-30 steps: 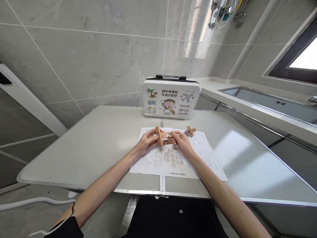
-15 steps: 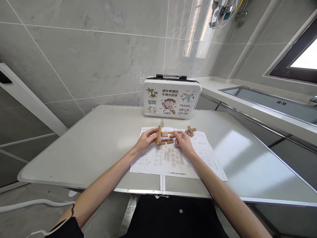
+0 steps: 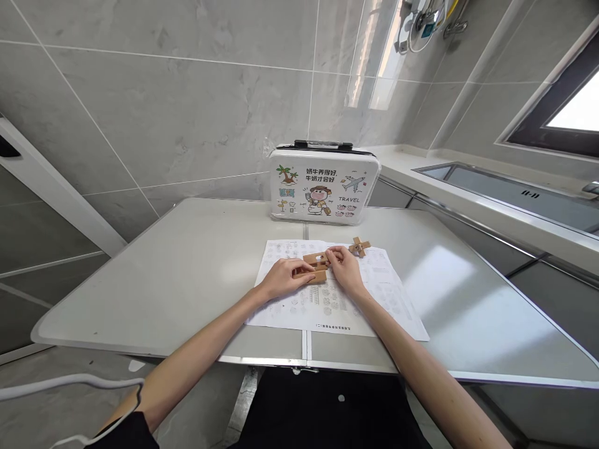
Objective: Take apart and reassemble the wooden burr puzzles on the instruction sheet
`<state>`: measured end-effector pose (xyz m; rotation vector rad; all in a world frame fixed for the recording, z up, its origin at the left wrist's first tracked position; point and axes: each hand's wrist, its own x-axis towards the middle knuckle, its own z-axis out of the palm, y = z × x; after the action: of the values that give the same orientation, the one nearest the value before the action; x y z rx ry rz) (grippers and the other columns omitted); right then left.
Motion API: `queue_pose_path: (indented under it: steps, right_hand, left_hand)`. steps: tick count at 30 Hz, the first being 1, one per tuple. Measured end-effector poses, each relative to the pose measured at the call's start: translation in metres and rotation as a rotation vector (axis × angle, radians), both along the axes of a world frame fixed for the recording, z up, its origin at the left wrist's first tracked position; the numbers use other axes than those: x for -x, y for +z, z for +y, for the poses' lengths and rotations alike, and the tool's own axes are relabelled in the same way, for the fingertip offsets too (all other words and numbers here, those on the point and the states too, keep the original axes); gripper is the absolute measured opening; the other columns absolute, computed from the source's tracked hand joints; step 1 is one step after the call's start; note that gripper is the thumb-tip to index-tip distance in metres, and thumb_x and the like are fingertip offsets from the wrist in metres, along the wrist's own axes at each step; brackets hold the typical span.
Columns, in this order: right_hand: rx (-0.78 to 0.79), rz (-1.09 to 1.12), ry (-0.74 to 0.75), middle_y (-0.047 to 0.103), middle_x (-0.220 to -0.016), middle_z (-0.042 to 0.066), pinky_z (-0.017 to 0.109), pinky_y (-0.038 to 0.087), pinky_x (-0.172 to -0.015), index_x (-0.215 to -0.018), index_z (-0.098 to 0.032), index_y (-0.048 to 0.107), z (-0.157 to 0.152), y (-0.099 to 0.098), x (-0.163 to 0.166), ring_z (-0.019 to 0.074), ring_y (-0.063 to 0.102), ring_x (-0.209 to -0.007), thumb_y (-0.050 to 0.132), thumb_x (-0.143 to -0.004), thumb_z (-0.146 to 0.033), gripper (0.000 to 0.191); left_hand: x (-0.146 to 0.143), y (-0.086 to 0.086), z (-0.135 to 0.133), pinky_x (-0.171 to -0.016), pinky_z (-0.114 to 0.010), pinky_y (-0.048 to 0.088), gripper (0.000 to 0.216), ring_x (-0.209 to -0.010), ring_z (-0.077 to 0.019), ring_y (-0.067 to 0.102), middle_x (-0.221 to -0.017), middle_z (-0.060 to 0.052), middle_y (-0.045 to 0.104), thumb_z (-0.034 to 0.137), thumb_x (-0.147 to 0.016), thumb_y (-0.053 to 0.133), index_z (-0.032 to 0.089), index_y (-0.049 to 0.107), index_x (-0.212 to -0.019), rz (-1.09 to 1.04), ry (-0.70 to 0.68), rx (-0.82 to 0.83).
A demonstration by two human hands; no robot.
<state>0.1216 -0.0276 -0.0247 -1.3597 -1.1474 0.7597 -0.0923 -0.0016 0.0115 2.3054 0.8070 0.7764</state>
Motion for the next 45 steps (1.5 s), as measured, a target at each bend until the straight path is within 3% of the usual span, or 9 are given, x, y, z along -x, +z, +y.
queue_pose_path:
  steps: [6,14,22,29,33,37,41,45]
  right_hand:
    - [-0.032,0.024,0.017,0.076,-0.098,0.010,0.041,0.060,-0.077,-0.106,-0.021,0.065,0.004,-0.007,-0.002,0.0252,0.072,-0.083,0.063,-0.090,-0.057,0.039]
    - [-0.071,-0.160,0.022,0.077,-0.107,0.011,0.044,0.056,-0.091,-0.106,-0.021,0.069,0.005,-0.010,-0.004,0.0273,0.072,-0.099,0.058,-0.094,-0.045,0.029]
    - [-0.085,-0.368,0.067,0.077,-0.108,0.009,0.043,0.053,-0.088,-0.103,-0.022,0.072,0.005,-0.010,-0.002,0.0265,0.069,-0.096,0.051,-0.096,-0.035,0.026]
    - [-0.082,-0.393,0.099,0.076,-0.108,0.008,0.042,0.053,-0.088,-0.103,-0.022,0.073,0.005,-0.011,-0.001,0.0255,0.069,-0.098,0.050,-0.097,-0.032,0.025]
    - [-0.091,-0.451,0.137,0.076,-0.108,0.009,0.043,0.052,-0.092,-0.104,-0.023,0.074,0.005,-0.010,-0.001,0.0266,0.067,-0.101,0.050,-0.097,-0.032,0.027]
    - [-0.098,-0.509,0.165,0.076,-0.107,0.007,0.046,0.049,-0.097,-0.102,-0.025,0.074,0.003,-0.008,-0.001,0.0275,0.065,-0.104,0.050,-0.098,-0.031,0.026]
    - [-0.076,-0.473,0.147,0.075,-0.108,0.007,0.045,0.049,-0.097,-0.106,-0.025,0.072,0.002,-0.009,0.001,0.0273,0.065,-0.106,0.050,-0.097,-0.032,0.024]
    - [-0.066,-0.422,0.074,0.073,-0.112,0.009,0.045,0.050,-0.093,-0.112,-0.022,0.067,0.002,-0.010,0.002,0.0270,0.065,-0.104,0.052,-0.095,-0.033,0.025]
  left_hand:
    - [0.001,-0.003,0.002,-0.085,-0.033,0.053,0.015,-0.093,-0.0204,0.072,-0.099,-0.001,0.080,0.035,-0.093,0.070,0.025,0.078,-0.100,0.075,-0.064,-0.097]
    - [0.001,-0.008,0.003,-0.086,-0.036,0.053,0.015,-0.095,-0.0216,0.069,-0.098,-0.003,0.078,0.036,-0.095,0.068,0.025,0.077,-0.102,0.087,-0.052,-0.200]
    - [0.000,-0.007,0.002,-0.084,-0.037,0.053,0.015,-0.098,-0.0224,0.067,-0.098,-0.004,0.076,0.037,-0.095,0.069,0.024,0.075,-0.096,0.081,-0.008,-0.209]
    - [0.000,-0.006,0.002,-0.089,-0.041,0.054,0.015,-0.100,-0.0238,0.063,-0.098,-0.005,0.071,0.037,-0.093,0.070,0.023,0.072,-0.097,0.085,0.017,-0.243]
    - [0.000,-0.005,0.002,-0.103,-0.046,0.051,0.030,-0.118,-0.0275,0.058,-0.124,-0.008,0.065,0.042,-0.091,0.071,0.025,0.068,-0.116,0.077,0.043,-0.284]
    - [0.001,-0.006,0.002,-0.115,-0.052,0.042,0.064,-0.135,-0.0329,0.050,-0.142,-0.013,0.057,0.055,-0.082,0.079,0.024,0.058,-0.133,0.112,-0.011,-0.279]
    - [0.001,-0.008,0.004,-0.114,-0.053,0.043,0.073,-0.131,-0.0327,0.054,-0.137,-0.013,0.061,0.061,-0.080,0.078,0.024,0.052,-0.138,0.146,-0.056,-0.224]
    - [0.001,-0.013,0.007,-0.109,-0.052,0.046,0.069,-0.125,-0.0331,0.057,-0.133,-0.012,0.062,0.065,-0.082,0.074,0.023,0.055,-0.133,0.179,0.047,-0.212]
